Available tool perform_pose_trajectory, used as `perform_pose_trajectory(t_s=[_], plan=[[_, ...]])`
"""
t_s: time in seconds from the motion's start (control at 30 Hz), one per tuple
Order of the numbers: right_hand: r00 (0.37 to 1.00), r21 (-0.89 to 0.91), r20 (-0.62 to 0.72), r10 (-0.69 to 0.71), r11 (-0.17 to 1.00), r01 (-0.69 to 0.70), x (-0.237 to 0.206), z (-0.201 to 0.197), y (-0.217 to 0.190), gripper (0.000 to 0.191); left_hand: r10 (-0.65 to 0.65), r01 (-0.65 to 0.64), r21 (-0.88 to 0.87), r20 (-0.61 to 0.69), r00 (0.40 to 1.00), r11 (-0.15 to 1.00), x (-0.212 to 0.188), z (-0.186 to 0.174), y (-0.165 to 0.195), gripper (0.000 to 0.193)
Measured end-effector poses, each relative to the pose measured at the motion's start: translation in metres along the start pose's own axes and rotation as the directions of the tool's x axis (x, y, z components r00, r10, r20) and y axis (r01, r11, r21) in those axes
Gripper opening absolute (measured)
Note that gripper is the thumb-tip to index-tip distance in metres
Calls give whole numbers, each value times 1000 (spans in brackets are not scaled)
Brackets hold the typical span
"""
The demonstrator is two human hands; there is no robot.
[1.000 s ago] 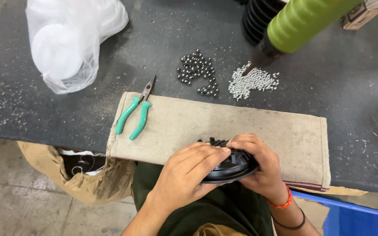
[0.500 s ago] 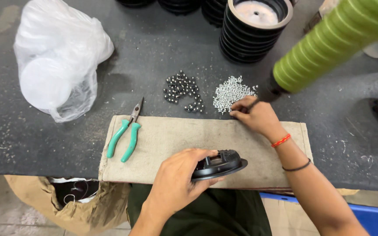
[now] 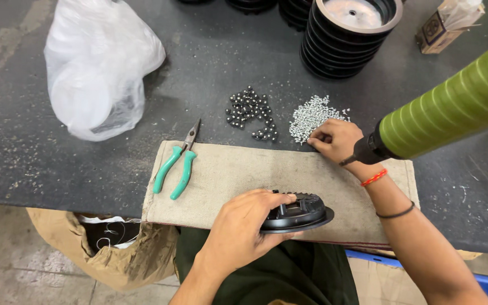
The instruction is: The person assembles small metal pins into a black circular plastic component using a green glue gun. They place pins into holes, apply adhesive, and repeat the process on multiple units on a workbench.
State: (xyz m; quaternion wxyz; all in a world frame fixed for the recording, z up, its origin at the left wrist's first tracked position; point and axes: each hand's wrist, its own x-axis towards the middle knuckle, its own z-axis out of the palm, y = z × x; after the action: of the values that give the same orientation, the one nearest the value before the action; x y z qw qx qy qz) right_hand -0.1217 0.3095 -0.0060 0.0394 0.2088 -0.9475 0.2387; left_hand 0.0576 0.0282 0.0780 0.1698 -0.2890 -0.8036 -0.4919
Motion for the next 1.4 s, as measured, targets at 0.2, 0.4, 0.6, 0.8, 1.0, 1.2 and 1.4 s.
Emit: perform_pose_trajectory(t_s=[0.2,0.4,0.6,0.8,1.0,1.2,1.4], plan=[[952,-148,295,79,988,-36,15,-2,26,35,-1,-2,64,46,999,998,-4,1,-4,52],[985,-123,109,132,985,-118,10,-1,14,23,-75,71,81,57,996,994,-3,10,-14,43],[979,-60,60,194,980,-190,5,-14,-3,26,-82,80,47,51,995,996,-1,11,-15,42],[995,380,53,88,919,-102,-22,-48,-43,21,-81,79,43,50,995,996,5,2,-7,43],[903,563,-14,-430,743,363,-50,-96,-96,21,-45,47,-27,78,996,999,7,0,-11,47],[751,513,77,-656,672,534,-56,-114,-146,18,-6,8,-39,67,998,999,6,0,-11,48],[653,417,128,-746,639,647,-42,-125,-162,20,-18,21,-42,70,997,999,9,-1,-9,48]])
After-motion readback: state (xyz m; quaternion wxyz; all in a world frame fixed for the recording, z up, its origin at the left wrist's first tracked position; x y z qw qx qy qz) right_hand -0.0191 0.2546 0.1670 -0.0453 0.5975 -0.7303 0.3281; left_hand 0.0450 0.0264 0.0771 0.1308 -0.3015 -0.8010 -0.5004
